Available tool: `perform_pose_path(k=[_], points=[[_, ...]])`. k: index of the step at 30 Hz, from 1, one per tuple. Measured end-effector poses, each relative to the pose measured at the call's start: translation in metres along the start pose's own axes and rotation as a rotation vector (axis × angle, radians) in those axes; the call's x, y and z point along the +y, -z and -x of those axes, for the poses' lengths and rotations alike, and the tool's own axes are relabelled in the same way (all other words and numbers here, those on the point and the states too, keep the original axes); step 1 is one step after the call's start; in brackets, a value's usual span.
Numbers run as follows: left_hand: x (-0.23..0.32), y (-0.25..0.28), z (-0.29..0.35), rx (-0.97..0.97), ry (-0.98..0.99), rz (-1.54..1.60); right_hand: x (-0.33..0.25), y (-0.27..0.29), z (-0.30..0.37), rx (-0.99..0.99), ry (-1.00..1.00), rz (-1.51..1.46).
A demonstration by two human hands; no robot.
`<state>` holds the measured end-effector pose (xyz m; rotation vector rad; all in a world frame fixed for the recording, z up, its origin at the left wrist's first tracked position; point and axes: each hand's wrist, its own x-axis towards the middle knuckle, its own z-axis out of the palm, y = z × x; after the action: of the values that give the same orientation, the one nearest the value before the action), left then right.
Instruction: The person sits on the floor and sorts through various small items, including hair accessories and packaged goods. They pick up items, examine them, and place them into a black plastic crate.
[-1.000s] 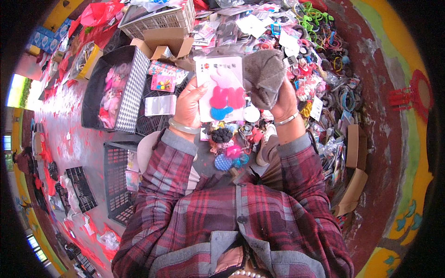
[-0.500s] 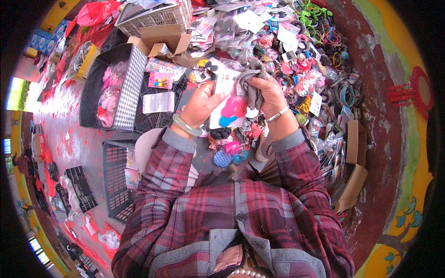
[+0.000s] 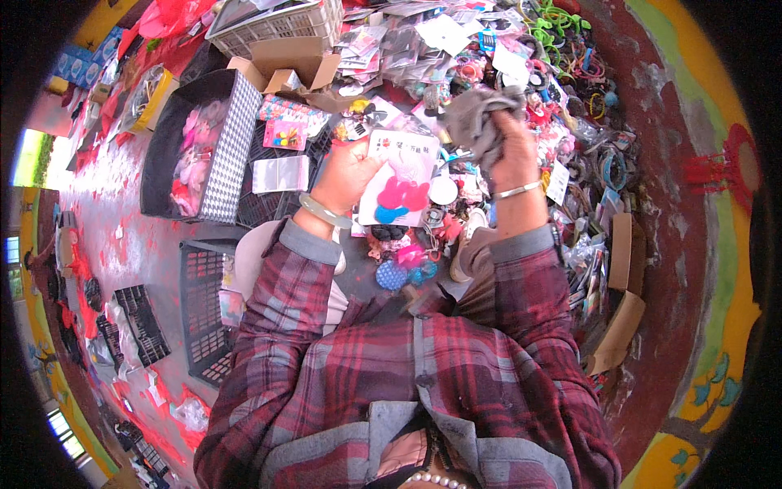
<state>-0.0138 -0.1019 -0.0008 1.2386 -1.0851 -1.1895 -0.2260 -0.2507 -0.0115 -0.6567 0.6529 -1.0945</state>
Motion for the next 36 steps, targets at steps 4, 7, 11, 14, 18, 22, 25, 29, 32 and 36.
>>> perform_pose_path(k=[4,7,11,14,18,22,25,29,32,36], points=[[-0.003,0.009,0.003,-0.013,-0.076,-0.369,-0.030,-0.011,0.022,-0.123,0.040,0.240],[-0.008,0.010,0.006,-0.080,-0.120,-0.634,-0.022,-0.008,0.028,-0.402,-0.162,0.781],[-0.007,0.001,0.006,-0.197,-0.262,-0.623,0.006,-0.042,0.043,-0.852,0.071,0.852],[-0.002,0.002,0.006,-0.233,-0.226,-0.607,0.026,-0.057,0.051,-0.801,0.248,0.997],[-0.029,0.008,-0.001,-0.194,-0.172,-0.483,0.032,-0.059,0.053,-0.611,0.091,1.215],[-0.017,0.009,0.003,-0.239,-0.121,-0.352,0.026,-0.059,0.054,-0.587,0.379,1.389],[-0.007,0.008,0.005,-0.221,-0.157,-0.383,0.013,-0.060,0.053,-0.577,0.191,1.143],[-0.003,0.015,0.007,-0.234,-0.044,-0.333,0.013,-0.038,0.036,-0.465,0.247,1.051],[-0.001,0.026,0.008,-0.221,0.055,-0.141,0.000,-0.025,0.025,-0.279,0.238,0.679],[0.003,0.037,0.006,0.034,0.028,0.281,-0.034,-0.010,0.026,-0.124,0.090,0.253]])
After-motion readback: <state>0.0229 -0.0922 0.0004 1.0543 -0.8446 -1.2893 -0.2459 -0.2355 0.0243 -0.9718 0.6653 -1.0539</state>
